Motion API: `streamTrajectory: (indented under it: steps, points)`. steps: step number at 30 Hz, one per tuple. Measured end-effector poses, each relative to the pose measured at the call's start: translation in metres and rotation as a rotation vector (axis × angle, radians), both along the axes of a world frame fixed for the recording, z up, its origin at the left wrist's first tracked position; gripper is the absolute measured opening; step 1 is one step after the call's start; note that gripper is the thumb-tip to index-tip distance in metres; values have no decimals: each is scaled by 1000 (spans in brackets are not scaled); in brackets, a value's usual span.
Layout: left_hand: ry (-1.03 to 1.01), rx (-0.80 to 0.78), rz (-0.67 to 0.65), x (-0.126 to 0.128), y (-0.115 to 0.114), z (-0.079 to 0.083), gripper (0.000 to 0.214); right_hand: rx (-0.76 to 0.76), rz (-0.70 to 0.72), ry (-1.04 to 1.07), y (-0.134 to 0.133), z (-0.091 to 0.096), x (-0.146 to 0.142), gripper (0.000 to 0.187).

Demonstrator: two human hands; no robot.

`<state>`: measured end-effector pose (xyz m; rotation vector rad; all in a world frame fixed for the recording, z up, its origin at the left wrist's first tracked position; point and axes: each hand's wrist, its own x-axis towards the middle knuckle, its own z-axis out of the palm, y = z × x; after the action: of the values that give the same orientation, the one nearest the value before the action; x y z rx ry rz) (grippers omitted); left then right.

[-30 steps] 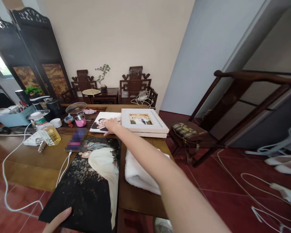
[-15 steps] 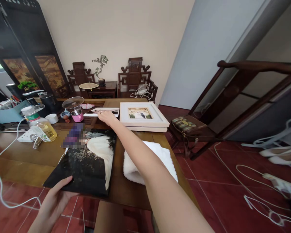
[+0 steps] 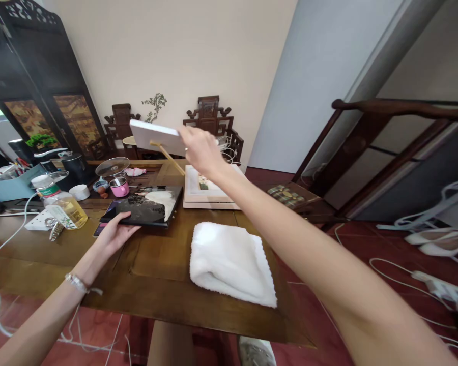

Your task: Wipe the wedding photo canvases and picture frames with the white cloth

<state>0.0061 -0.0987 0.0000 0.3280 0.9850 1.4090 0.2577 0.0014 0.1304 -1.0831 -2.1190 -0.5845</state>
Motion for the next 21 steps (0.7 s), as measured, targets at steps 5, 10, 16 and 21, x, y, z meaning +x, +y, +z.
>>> streamTrajectory:
  steps: [5,10,16,21]
  points:
    - [-18,32,40,14,42,-5,20,269,87,87,-54,-1,61,30]
    - [34,0,192,29,71,-27,23,413,111,14,-116,-27,102,38]
    - [72,-55,212,43,94,-42,34,345,138,-18,-150,-53,124,47]
    - [107,-131,186,52,99,-40,34,288,104,16,-155,-61,128,47]
